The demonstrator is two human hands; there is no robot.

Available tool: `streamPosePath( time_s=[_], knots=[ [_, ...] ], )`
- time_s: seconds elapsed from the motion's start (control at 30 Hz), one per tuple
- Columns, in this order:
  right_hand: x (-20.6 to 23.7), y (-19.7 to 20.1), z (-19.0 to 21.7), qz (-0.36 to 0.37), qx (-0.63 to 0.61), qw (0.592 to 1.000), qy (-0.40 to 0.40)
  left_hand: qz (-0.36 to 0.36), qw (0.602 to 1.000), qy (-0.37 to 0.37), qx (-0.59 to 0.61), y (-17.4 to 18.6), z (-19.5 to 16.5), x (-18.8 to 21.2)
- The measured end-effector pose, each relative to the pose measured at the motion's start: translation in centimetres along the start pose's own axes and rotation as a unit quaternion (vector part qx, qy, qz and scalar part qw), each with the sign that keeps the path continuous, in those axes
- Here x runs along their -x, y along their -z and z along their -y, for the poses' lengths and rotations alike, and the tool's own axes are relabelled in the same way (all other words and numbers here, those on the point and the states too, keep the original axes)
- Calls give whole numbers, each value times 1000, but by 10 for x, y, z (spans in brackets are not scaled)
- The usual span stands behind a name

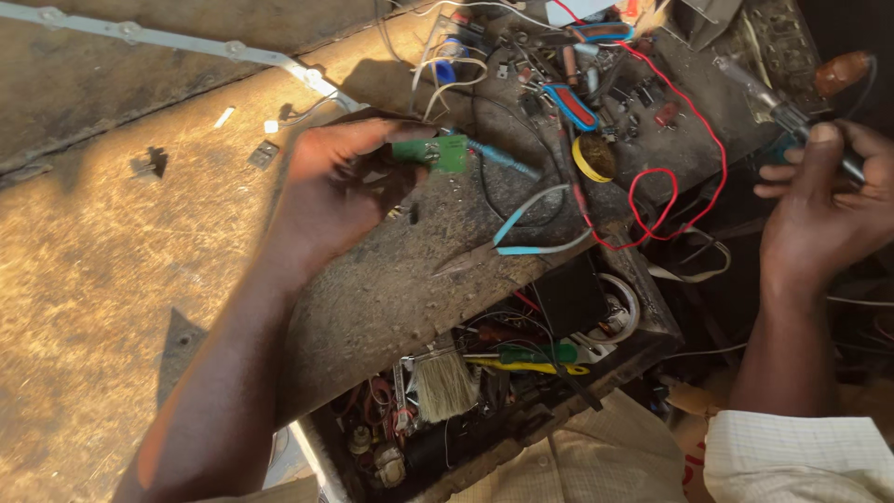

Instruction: The person strips the insulation from a wire using pliers, then solders the exposed wire to a small green circuit board using a soldering iron. The person holds the board and wire while applying heat and solder to create a connection.

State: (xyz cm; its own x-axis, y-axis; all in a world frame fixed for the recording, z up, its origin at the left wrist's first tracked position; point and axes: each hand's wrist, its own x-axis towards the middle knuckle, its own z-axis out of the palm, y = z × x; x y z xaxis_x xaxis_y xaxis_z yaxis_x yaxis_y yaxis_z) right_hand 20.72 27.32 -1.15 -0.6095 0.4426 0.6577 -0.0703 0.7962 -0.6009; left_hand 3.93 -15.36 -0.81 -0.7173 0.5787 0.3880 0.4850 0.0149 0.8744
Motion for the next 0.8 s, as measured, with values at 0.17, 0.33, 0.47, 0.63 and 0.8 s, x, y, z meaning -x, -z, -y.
streamPosePath(
  time_s=[0.17, 0.33, 0.47, 0.63, 0.8],
  knots=[
    [-19, -43, -21, 45, -42, 996, -65, -27, 998, -53, -24, 5, 9, 3],
    [-25, -62, -22, 116, 91, 989, -6, -40, 999, 1, 4, 4, 19, 2],
    [-14, -57, -16, 140, 186, 972, -45, -35, 998, -54, 23, 0, 25, 1],
    [2, -51, 13, 94, 187, 977, -44, -19, 998, -54, 37, -3, 31, 1],
    [31, -41, 74, 129, 81, 960, 236, 16, 999, -32, 8, -12, 26, 1]
  ],
)
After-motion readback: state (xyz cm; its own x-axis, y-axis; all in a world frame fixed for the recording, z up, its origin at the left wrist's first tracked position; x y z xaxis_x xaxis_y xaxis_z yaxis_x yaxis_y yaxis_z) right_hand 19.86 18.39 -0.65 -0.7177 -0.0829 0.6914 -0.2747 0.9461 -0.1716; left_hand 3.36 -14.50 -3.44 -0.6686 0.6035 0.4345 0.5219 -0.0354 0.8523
